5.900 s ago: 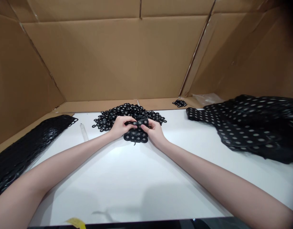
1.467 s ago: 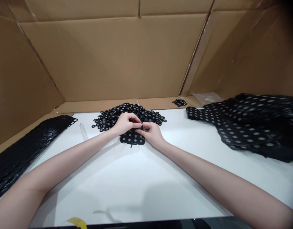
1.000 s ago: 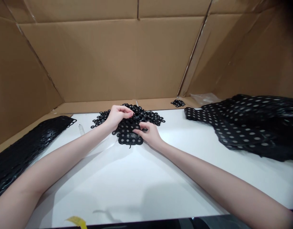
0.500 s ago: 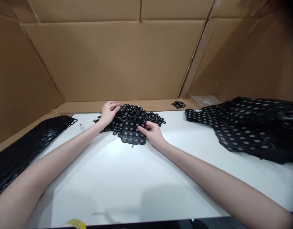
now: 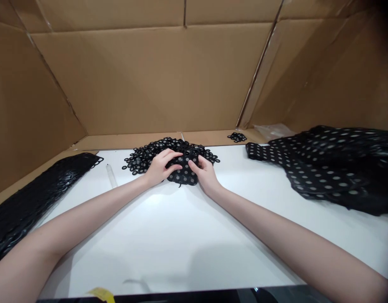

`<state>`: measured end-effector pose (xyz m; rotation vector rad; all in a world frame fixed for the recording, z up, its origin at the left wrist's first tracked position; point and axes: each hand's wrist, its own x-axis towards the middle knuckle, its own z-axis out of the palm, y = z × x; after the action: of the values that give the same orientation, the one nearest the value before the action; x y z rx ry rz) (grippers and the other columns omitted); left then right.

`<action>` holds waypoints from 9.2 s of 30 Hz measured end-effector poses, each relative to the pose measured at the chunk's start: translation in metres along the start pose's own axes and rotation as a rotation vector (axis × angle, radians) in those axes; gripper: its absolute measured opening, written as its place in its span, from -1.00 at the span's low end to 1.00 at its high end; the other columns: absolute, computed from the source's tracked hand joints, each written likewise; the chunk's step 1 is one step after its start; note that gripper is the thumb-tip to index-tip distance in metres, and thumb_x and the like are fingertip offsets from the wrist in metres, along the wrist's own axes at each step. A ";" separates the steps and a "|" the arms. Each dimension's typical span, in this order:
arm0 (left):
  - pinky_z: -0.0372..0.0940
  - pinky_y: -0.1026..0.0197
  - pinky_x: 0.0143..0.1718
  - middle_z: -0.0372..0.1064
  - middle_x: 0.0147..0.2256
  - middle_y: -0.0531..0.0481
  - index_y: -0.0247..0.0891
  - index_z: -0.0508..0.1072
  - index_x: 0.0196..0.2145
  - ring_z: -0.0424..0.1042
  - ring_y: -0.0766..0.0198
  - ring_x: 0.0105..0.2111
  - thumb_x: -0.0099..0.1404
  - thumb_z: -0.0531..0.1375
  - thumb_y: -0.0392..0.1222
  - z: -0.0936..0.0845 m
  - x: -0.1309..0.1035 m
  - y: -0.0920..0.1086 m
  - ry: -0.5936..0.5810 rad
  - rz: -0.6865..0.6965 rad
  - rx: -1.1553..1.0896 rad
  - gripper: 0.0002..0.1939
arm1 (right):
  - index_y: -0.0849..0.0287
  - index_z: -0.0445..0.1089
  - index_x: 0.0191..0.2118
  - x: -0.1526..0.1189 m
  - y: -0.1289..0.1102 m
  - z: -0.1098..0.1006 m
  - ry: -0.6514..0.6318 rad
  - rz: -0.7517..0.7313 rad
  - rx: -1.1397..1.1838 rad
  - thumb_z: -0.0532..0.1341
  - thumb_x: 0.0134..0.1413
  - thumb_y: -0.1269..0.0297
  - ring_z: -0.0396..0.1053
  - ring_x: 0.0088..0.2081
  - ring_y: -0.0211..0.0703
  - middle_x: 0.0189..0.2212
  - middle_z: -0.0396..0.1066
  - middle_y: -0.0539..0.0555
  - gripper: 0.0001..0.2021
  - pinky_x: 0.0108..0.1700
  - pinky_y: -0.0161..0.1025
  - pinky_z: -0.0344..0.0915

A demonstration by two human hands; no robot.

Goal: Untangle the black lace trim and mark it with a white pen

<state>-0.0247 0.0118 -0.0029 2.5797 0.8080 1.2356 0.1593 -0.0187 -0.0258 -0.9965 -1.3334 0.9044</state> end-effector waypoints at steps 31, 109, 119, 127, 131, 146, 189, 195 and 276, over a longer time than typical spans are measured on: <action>0.11 0.23 -0.40 0.29 -0.53 0.07 -0.26 0.50 -0.53 0.22 0.30 -0.46 0.02 0.35 -0.22 0.005 0.008 -0.002 0.088 -0.271 -0.243 -0.89 | 0.13 0.17 -0.50 0.000 0.001 -0.001 -0.035 -0.065 -0.160 0.20 -0.03 0.07 0.14 -0.45 -0.22 -0.55 0.20 -0.05 -0.73 -0.37 -0.26 0.14; 0.25 0.03 0.00 0.36 -0.05 -0.18 -0.20 0.42 0.03 0.33 0.11 -0.04 0.36 0.11 -0.20 0.010 0.003 0.018 -0.036 0.252 0.099 -0.70 | 0.22 0.33 -0.48 0.002 0.008 -0.003 -0.084 -0.078 -0.228 0.34 -0.26 0.10 0.19 -0.46 -0.22 -0.54 0.31 0.00 -0.70 -0.42 -0.29 0.14; 0.24 0.09 -0.10 0.41 -0.22 -0.10 -0.23 0.46 -0.16 0.37 0.15 -0.18 0.31 0.19 -0.20 0.013 0.002 0.013 0.009 0.056 -0.015 -0.85 | 0.20 0.29 -0.60 -0.004 -0.003 -0.001 -0.062 -0.082 -0.389 0.29 -0.16 0.08 0.13 -0.53 -0.27 -0.64 0.25 -0.03 -0.70 -0.49 -0.31 0.04; 0.21 0.14 -0.14 0.38 -0.27 -0.05 -0.24 0.49 -0.23 0.36 0.19 -0.22 0.21 0.29 -0.21 0.015 0.004 0.018 0.007 0.022 -0.031 -0.84 | 0.22 0.39 -0.53 -0.004 0.001 -0.003 -0.097 -0.081 -0.409 0.27 -0.13 0.13 0.22 -0.50 -0.21 -0.60 0.35 0.01 -0.77 -0.44 -0.30 0.10; 0.19 0.17 -0.19 0.36 -0.34 0.00 -0.25 0.49 -0.28 0.35 0.23 -0.28 0.21 0.27 -0.29 0.017 0.003 0.019 0.031 0.013 0.002 -0.91 | 0.22 0.39 -0.55 -0.004 0.000 -0.002 -0.075 -0.086 -0.472 0.27 -0.11 0.08 0.20 -0.52 -0.23 -0.62 0.33 0.01 -0.72 -0.45 -0.31 0.07; 0.19 0.24 -0.35 0.29 -0.46 0.06 -0.26 0.39 -0.44 0.30 0.27 -0.39 0.14 0.21 -0.44 0.020 0.008 0.015 -0.018 -0.017 -0.054 -0.88 | 0.22 0.45 -0.52 -0.003 0.002 -0.003 -0.108 -0.081 -0.475 0.28 -0.10 0.09 0.30 -0.48 -0.18 -0.57 0.43 0.03 -0.74 -0.42 -0.31 0.14; 0.21 0.27 -0.35 0.41 -0.46 0.06 -0.26 0.53 -0.37 0.34 0.32 -0.43 0.05 0.36 -0.35 0.012 0.013 0.020 -0.035 -0.096 -0.107 -0.86 | 0.22 0.43 -0.54 -0.003 -0.003 -0.002 -0.144 -0.006 -0.502 0.31 -0.17 0.17 0.27 -0.48 -0.20 -0.60 0.36 -0.02 -0.80 -0.43 -0.33 0.11; 0.19 0.12 -0.19 0.41 -0.55 0.04 -0.27 0.52 -0.55 0.32 0.29 -0.47 0.11 0.36 -0.16 0.010 0.016 0.016 0.032 -0.018 -0.170 -0.83 | 0.19 0.51 -0.45 -0.003 -0.002 0.000 -0.149 -0.051 -0.516 0.31 -0.15 0.18 0.24 -0.50 -0.24 -0.57 0.40 -0.04 -0.83 -0.40 -0.32 0.12; 0.21 0.28 -0.36 0.46 -0.44 0.01 -0.31 0.50 -0.39 0.38 0.27 -0.42 0.06 0.36 -0.06 0.006 0.005 0.000 -0.029 -0.237 -0.225 -0.74 | 0.15 0.21 -0.51 0.002 0.005 -0.001 0.002 0.024 -0.108 0.21 -0.22 0.15 0.14 -0.43 -0.21 -0.54 0.21 -0.03 -0.79 -0.37 -0.28 0.14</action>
<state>-0.0177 0.0150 -0.0031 2.2459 0.8838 1.1435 0.1601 -0.0153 -0.0301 -1.0983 -1.3830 0.8565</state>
